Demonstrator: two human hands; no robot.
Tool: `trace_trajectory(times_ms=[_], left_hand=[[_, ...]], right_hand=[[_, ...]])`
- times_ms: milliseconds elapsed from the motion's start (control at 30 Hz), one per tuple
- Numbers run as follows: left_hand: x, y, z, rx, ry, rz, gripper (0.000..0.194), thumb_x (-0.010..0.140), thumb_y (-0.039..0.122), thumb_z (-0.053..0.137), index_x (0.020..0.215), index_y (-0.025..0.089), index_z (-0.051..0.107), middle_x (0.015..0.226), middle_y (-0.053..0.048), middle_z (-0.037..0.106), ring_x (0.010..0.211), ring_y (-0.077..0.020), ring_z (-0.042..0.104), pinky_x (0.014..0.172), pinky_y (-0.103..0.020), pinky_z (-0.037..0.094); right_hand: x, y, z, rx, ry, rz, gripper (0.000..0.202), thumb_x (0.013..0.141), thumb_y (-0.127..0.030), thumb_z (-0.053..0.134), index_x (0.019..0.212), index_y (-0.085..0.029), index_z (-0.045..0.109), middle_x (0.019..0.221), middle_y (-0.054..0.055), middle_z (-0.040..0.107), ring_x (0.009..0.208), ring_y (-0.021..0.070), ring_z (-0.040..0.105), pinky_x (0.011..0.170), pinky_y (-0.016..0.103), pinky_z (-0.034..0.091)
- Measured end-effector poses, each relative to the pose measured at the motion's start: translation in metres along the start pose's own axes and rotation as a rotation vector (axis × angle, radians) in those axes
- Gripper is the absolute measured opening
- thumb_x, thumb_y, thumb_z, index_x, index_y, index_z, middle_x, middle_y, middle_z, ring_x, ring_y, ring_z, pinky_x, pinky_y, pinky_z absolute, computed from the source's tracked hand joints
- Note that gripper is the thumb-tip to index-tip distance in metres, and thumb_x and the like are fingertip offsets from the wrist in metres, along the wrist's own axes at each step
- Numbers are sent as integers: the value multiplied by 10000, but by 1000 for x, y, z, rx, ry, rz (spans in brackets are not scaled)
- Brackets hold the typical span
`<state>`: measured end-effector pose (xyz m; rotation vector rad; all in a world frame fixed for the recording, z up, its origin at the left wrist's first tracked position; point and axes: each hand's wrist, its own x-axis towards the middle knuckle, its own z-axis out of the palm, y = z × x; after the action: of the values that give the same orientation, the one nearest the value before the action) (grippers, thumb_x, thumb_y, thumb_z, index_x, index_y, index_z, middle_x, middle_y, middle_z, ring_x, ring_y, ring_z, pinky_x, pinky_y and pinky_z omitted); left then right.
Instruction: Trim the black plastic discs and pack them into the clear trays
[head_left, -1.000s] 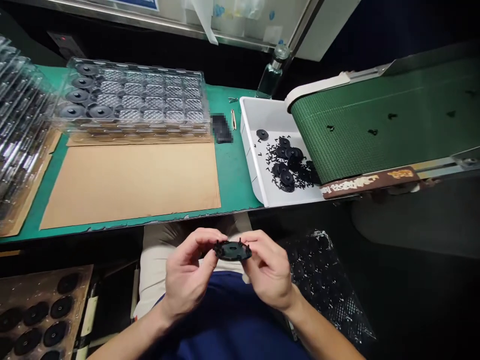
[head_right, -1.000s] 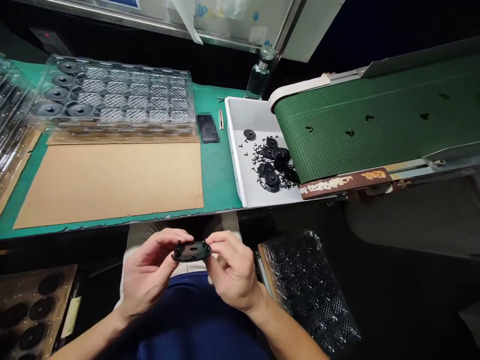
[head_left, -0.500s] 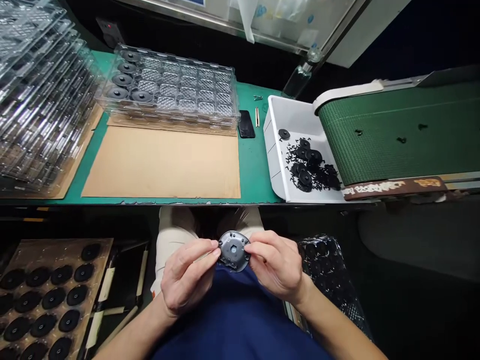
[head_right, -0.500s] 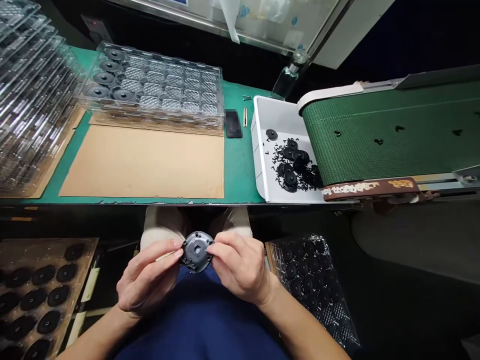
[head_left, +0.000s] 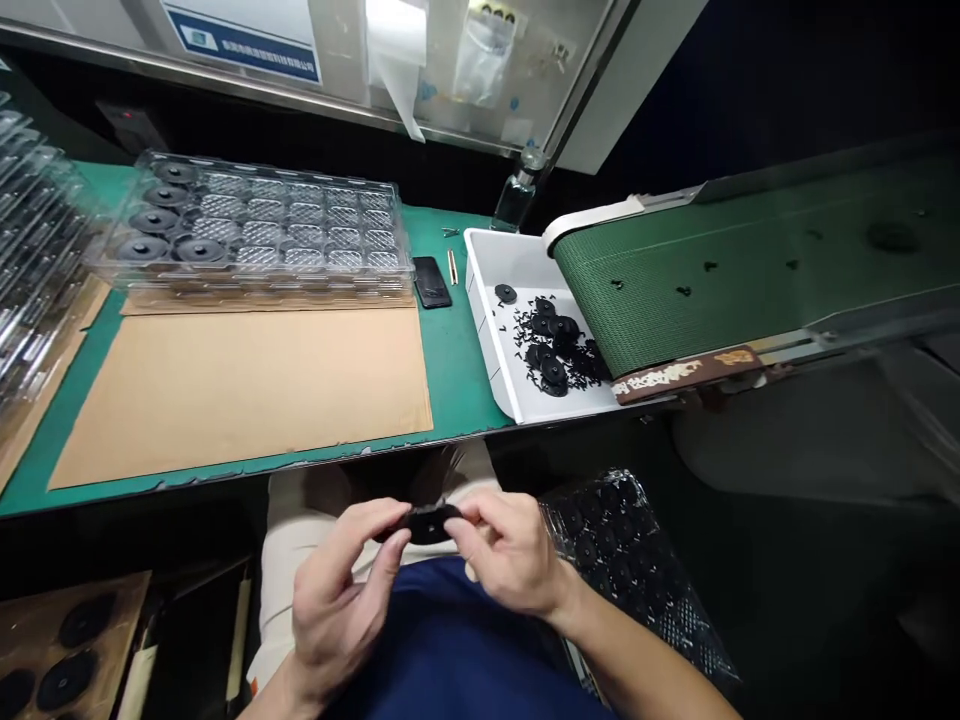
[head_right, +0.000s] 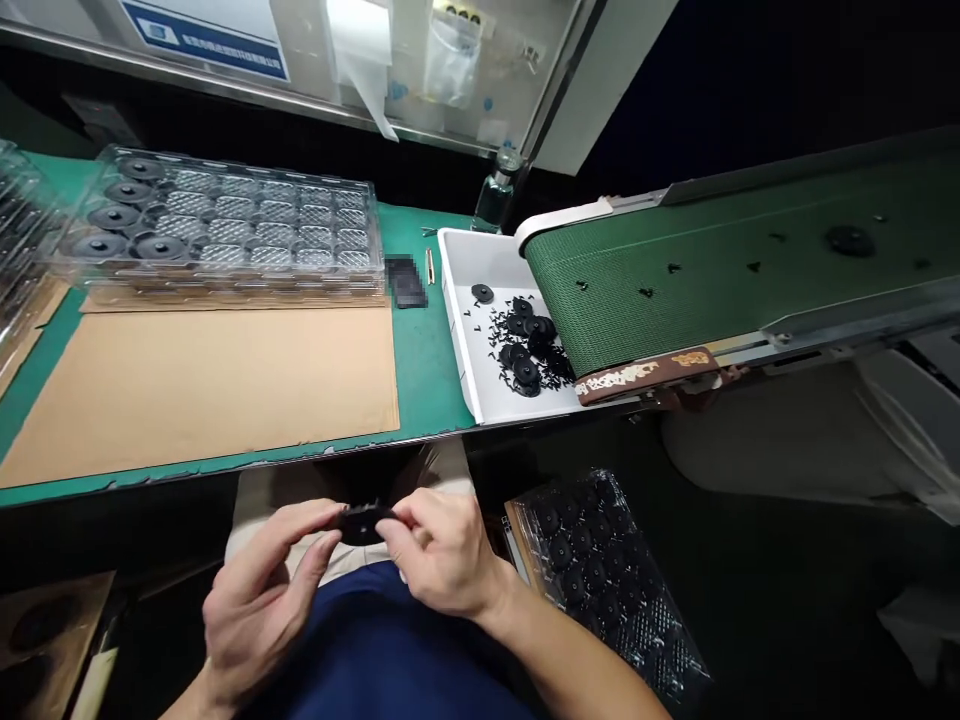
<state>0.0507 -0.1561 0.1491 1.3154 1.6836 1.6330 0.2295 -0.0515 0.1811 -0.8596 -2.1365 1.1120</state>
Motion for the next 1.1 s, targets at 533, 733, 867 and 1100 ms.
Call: trace_trajectory(times_ms=[533, 733, 867, 1100], left_hand=[[10, 7, 20, -698, -284, -834, 353, 917, 370, 779, 1234, 215, 785, 1174, -119, 798, 813, -202, 733, 731, -302, 621], [12, 11, 18, -746, -253, -871, 340, 893, 370, 806, 1193, 210, 810, 1124, -119, 807, 743, -190, 730, 708, -303, 616], [11, 11, 17, -790, -253, -864, 301, 907, 344, 794, 1186, 234, 818, 1111, -105, 813, 740, -173, 729, 705, -280, 619], [10, 9, 14, -782, -253, -834, 272, 933, 322, 768, 1191, 254, 820, 1123, -96, 814, 798, -164, 735, 746, -250, 620]], right_hand=[[-10, 14, -3, 823, -121, 822, 566, 838, -693, 768, 690, -185, 567, 478, -29, 548, 346, 68, 385, 334, 174, 266], [-8, 12, -3, 855, -143, 822, 582, 834, -716, 774, 717, -181, 577, 484, -32, 546, 353, 67, 387, 331, 168, 271], [-7, 9, -3, 820, -163, 760, 587, 862, -713, 764, 701, -187, 558, 512, -20, 569, 382, 75, 435, 347, 165, 296], [-8, 6, -3, 748, -193, 681, 586, 891, -711, 744, 712, -200, 518, 546, -12, 606, 407, 89, 497, 398, 169, 346]])
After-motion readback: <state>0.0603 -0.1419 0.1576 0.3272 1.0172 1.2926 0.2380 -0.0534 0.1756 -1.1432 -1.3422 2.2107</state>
